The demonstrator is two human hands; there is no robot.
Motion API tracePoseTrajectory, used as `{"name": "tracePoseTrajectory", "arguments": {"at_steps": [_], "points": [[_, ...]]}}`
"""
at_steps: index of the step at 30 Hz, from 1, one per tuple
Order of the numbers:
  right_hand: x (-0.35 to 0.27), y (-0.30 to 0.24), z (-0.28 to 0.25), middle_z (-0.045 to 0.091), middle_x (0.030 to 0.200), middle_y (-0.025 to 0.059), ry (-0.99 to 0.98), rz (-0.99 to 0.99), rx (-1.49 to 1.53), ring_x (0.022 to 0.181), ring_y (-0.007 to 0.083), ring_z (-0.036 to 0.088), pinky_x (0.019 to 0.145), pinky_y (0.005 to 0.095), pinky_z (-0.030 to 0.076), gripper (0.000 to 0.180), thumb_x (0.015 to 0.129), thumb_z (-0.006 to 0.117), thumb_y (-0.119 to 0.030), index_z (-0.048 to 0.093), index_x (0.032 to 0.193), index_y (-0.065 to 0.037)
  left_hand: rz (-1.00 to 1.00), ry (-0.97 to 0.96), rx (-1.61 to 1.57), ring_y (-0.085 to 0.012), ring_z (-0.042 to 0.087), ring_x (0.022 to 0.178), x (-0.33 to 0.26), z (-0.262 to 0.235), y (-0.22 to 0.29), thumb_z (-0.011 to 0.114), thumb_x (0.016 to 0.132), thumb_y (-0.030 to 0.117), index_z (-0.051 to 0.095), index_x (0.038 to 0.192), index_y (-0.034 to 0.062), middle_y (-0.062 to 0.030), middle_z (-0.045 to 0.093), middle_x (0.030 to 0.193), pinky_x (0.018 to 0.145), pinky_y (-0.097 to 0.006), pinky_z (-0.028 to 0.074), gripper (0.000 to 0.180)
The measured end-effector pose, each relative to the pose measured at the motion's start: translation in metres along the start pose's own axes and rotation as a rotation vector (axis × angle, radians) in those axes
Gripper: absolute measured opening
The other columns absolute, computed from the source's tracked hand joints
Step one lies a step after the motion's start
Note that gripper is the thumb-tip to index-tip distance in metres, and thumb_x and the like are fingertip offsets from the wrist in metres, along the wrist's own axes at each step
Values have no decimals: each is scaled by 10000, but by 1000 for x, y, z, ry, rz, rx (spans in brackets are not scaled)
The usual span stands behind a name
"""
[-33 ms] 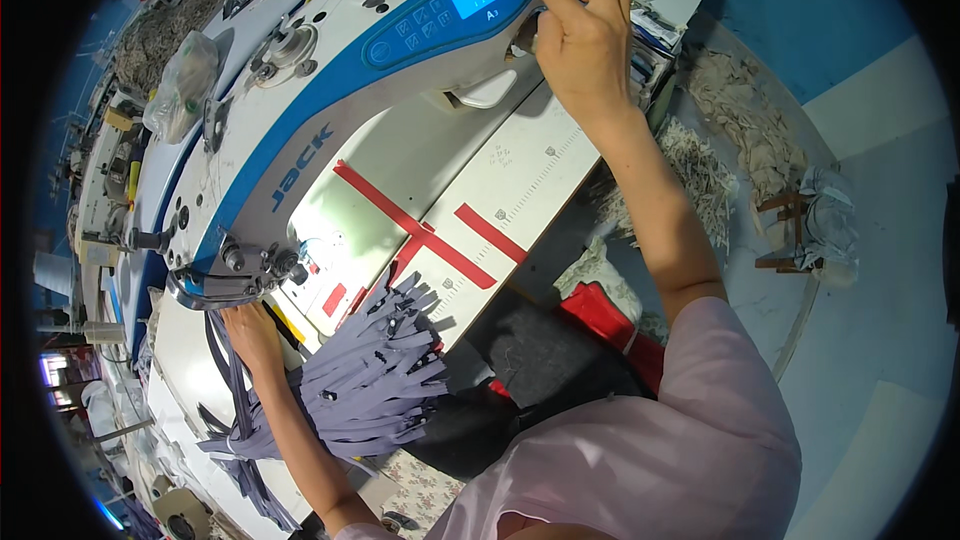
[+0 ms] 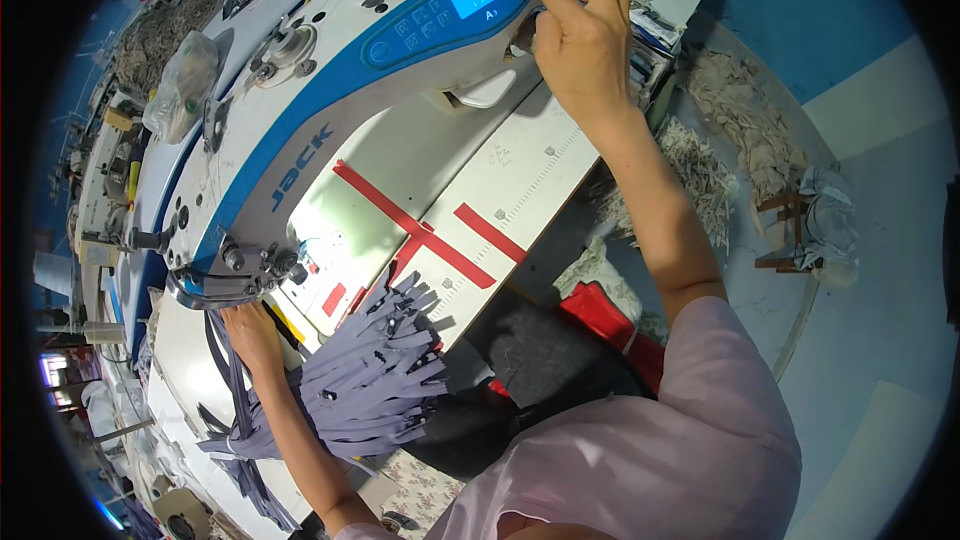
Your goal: Sewing zippers onto fabric strips using an industrial sewing machine.
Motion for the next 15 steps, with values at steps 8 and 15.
{"name": "tracePoseTrajectory", "arguments": {"at_steps": [8, 15], "points": [[-10, -9, -5, 593, 1156, 97, -16, -1, -42, 998, 285, 495, 878, 378, 456, 554, 784, 606, 70, 738, 1245, -208, -80, -98, 0, -464, 543, 1157, 1, -2, 2, 548, 929, -16, 591, 1180, -82, -275, 598, 1229, 1010, -503, 443, 263], [-6, -3, -6, 591, 1151, 95, -18, -52, -64, 1020, 292, 506, 876, 379, 461, 560, 762, 632, 90, 746, 1226, -204, -71, -79, -9, -459, 536, 1155, 2, -3, 4, 533, 938, -8, 580, 1199, -73, -268, 593, 1229, 1003, -501, 443, 273]]}}
Point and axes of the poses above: each hand's wrist, its own x-axis towards the middle knuckle, its own z-axis out of the palm, y = z × x, the point moved 1 cm from there along x, towards the middle knuckle
